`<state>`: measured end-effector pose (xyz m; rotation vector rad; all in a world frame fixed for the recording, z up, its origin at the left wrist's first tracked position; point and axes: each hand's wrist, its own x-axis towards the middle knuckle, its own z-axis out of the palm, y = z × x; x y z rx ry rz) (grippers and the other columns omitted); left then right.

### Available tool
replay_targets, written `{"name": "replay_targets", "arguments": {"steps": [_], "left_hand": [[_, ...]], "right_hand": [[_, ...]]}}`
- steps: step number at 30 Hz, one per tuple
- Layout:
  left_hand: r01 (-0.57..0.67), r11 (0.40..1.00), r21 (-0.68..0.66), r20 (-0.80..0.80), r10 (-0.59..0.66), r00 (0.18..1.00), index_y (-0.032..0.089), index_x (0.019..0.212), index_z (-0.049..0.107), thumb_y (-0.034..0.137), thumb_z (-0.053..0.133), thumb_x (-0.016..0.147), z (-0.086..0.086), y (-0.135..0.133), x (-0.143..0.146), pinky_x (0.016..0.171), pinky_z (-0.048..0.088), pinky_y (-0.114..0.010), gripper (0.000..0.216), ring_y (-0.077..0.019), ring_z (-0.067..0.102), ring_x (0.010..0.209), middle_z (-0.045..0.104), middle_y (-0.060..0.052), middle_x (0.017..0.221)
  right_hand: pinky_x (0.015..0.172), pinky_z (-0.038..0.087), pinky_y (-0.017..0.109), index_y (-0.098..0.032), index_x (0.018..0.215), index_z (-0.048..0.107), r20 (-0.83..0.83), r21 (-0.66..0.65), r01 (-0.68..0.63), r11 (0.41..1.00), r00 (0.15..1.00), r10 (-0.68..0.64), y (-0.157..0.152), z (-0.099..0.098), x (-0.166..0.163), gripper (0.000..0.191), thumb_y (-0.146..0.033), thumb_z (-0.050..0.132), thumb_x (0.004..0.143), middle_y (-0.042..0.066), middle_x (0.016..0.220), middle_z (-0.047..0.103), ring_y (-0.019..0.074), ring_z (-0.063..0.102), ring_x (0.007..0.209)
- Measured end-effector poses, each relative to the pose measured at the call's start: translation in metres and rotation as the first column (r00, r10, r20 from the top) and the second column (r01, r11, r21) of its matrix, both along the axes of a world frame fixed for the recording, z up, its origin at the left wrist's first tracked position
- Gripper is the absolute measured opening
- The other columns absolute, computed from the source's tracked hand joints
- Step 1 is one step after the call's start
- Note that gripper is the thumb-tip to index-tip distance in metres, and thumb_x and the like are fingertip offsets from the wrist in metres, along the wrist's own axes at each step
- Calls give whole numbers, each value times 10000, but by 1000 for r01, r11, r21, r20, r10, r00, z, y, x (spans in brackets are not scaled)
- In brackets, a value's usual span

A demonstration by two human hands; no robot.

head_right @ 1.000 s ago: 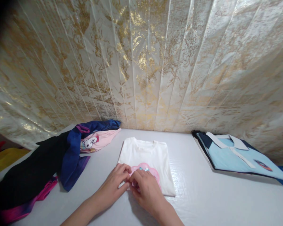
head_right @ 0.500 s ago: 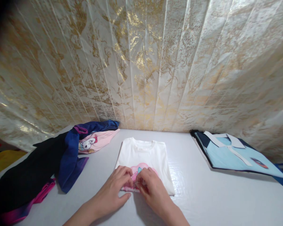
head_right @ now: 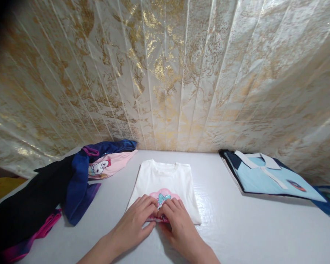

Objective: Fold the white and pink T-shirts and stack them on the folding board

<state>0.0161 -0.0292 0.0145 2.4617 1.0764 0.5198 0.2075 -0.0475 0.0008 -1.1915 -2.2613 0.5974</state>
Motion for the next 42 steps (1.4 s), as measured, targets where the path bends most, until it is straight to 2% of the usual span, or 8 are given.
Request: {"name": "replay_targets", "arguments": {"steps": [11,20,25,33,37,42], "left_hand": [[-13,1000,27,72,11,997,218,872,521,54,624,807,-5,0,-1,884,394,-329,204,-196,508,979,576,4,1011],[-3,1000,-15,123,5,992,221,867,534,30,582,820,-4,0,-3,872,396,-314,203,-187,517,979,582,1,1009],[-25,999,23,49,24,999,224,890,525,88,630,773,-2,-2,0,871,395,-336,208,-205,506,981,578,0,1012],[-66,994,84,-47,71,996,217,869,513,118,656,810,-3,-3,9,849,398,-348,184,-208,499,952,575,7,992],[-63,995,75,-22,65,998,214,862,521,122,683,808,-2,-2,8,845,404,-347,194,-207,505,944,579,7,985],[-62,996,59,26,61,998,216,850,536,111,690,805,-3,-1,5,830,412,-333,191,-204,514,941,589,6,976]], "right_hand": [[808,369,372,-234,924,517,72,67,12,998,997,-17,3,-4,0,203,-78,602,827,24,964,602,228,503,911],[785,377,363,-227,900,526,36,76,8,997,999,-11,3,-6,0,178,-58,560,856,31,949,605,219,507,879],[772,380,349,-222,878,524,-53,45,1,999,999,1,5,-9,1,184,-38,508,884,22,921,601,204,503,860],[806,384,360,-220,865,519,-114,-15,16,1000,993,-18,6,-7,1,164,-57,524,885,15,913,593,203,496,879],[838,383,370,-223,883,521,-103,-23,5,1000,995,-7,3,-3,3,165,-60,533,860,16,925,580,204,494,898],[866,369,381,-227,933,526,-42,-13,-5,1000,999,4,-1,0,3,272,-28,577,755,15,953,569,215,484,930]]}}
